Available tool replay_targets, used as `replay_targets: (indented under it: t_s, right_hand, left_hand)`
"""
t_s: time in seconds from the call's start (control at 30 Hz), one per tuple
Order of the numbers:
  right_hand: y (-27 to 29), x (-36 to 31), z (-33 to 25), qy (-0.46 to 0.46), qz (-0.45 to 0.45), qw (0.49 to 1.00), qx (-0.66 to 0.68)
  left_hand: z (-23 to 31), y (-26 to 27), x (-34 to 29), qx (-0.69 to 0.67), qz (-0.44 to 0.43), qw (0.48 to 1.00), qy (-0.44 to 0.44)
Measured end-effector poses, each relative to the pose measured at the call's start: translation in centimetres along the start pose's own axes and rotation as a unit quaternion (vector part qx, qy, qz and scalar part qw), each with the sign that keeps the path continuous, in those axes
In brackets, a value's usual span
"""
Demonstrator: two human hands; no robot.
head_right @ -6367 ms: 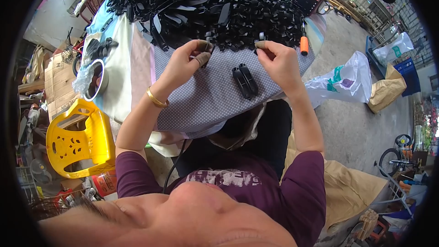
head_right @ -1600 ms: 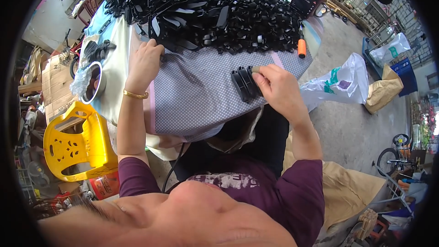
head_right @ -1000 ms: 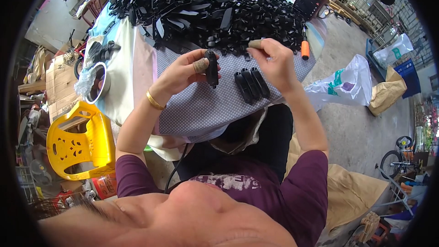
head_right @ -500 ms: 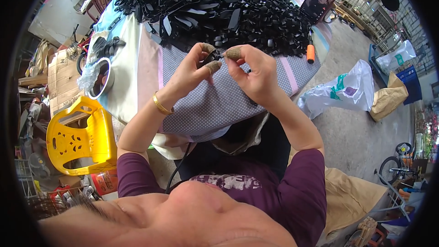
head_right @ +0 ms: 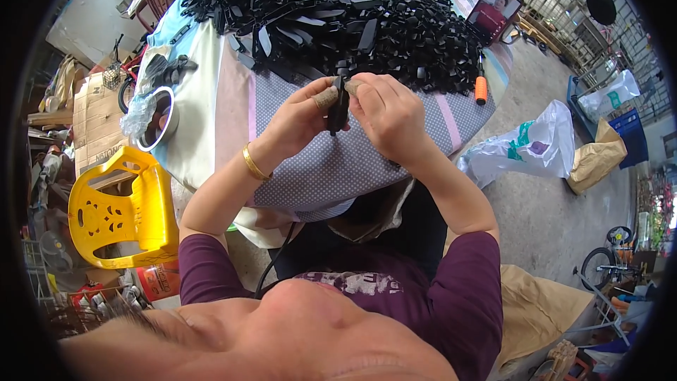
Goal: Assembling small black plastic components by hand and with the aid of a small screwdriver.
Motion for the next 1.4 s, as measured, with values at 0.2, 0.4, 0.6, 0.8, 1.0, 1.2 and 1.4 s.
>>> replay_targets:
  t_s: [0.2, 0.4, 0.6, 0.8, 1.0, 1.2, 1.4]
  right_hand:
    - [-0.3, -0.1, 0.5, -0.035, -0.009, 0.999, 0.018]
    - [-1.3, -0.2, 0.8, -0.108, -0.074, 0.987, 0.095]
    - [-0.2, -0.1, -0.4, -0.074, -0.099, 0.988, 0.089]
    - [2.5, -1.8, -0.3, -0.137, -0.032, 0.989, 0.033]
    - [7.2, -5.4, 6.0, -0.349, -0.031, 0.936, -0.040]
    - [5.2, -8.7, 7.1, -0.359, -0.127, 0.925, -0.004]
    - [5.4, -8.8, 6.8, -0.366, -0.110, 0.922, 0.059]
  left_hand:
    - [0.4, 0.3, 0.1, 0.042, 0.011, 0.999, -0.021]
    - [-0.2, 1.1, 0.1, 0.076, 0.036, 0.996, -0.018]
    - [0.8, 0.4, -0.3, 0.105, 0.035, 0.992, -0.058]
    - [2.0, -2.5, -0.1, 0.105, -0.024, 0.983, -0.148]
    - [6.1, 1.3, -0.9, 0.760, 0.195, 0.559, -0.268]
    - [5.0, 2.4, 0.6, 0.826, 0.195, 0.476, -0.230]
    - [6.8, 2.0, -0.4, 0.698, 0.241, 0.617, -0.274]
Point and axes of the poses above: each hand's wrist, its own x-axis towards the middle knuckle, its own y-axis out of the back of the hand, z = x × y, the point moved 9 cm from there along x, towards the middle knuckle, and after that the axes turned 11 degrees about x, right-handed, at the moved point
